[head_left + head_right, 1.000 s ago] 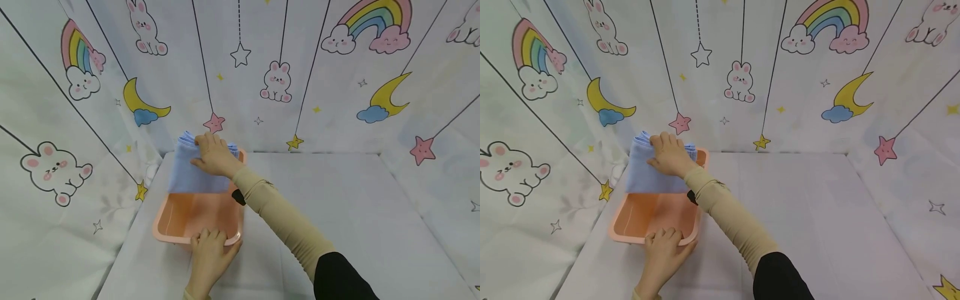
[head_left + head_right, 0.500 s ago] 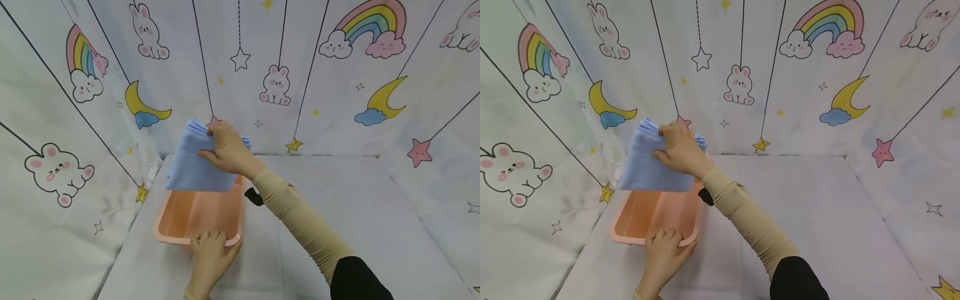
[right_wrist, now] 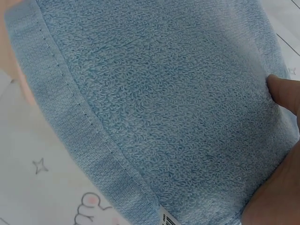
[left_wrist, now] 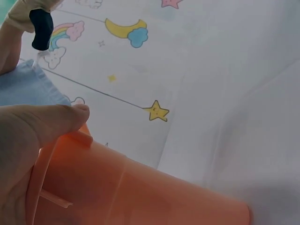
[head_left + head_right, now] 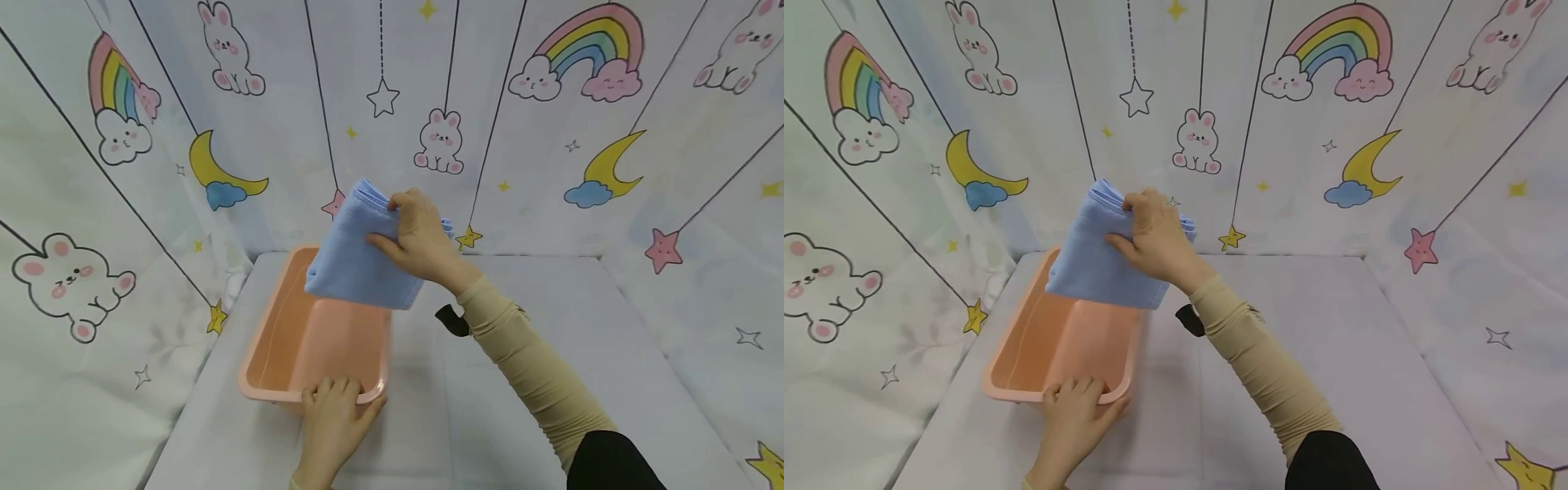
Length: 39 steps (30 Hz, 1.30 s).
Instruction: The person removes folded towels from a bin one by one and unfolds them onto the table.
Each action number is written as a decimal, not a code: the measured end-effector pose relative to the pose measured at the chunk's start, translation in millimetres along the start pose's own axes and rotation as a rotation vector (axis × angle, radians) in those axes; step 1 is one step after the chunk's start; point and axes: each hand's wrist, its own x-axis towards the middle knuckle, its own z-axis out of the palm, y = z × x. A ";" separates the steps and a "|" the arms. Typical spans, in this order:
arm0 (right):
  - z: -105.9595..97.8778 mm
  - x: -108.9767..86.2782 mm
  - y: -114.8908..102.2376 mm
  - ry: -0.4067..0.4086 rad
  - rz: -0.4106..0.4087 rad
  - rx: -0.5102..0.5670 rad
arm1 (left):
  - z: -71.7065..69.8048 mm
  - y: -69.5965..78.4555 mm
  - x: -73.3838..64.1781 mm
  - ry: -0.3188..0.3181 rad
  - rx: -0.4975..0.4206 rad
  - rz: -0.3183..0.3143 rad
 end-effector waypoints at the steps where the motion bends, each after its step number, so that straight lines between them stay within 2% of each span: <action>1: -1.6 -2.2 1.9 0.001 0.004 0.000 | 0.1 -0.4 -0.1 0.005 -0.002 -0.001; 9: -11.7 -23.3 21.3 0.079 -0.026 -0.063 | -1.4 0.2 -0.2 0.026 -0.028 -0.003; 12: -17.3 -34.5 28.9 0.095 -0.017 -0.078 | -0.7 1.0 -0.2 0.051 -0.050 0.002; 22: -41.3 -64.8 43.4 -0.020 0.166 -0.119 | -1.8 2.8 1.1 0.165 -0.088 0.038; 26: -47.2 -72.5 48.1 -0.041 0.216 -0.115 | -2.5 9.0 2.7 0.296 -0.111 0.130; 28: -49.9 -76.1 49.3 -0.045 0.233 -0.109 | -1.4 17.3 4.4 0.372 -0.171 0.205; 30: -52.8 -79.8 49.5 -0.041 0.244 -0.101 | 1.0 29.0 6.2 0.406 -0.256 0.289; 32: -55.5 -84.1 49.3 -0.035 0.245 -0.101 | 4.7 42.8 8.1 0.392 -0.352 0.339; 34: -57.0 -88.7 48.5 -0.029 0.236 -0.102 | 8.3 56.5 10.9 0.324 -0.471 0.350; 37: -56.9 -94.7 47.0 -0.023 0.228 -0.079 | 13.5 73.5 17.4 0.203 -0.654 0.311; 39: -56.3 -98.2 46.1 -0.011 0.222 -0.046 | 16.5 81.8 23.5 0.150 -0.776 0.273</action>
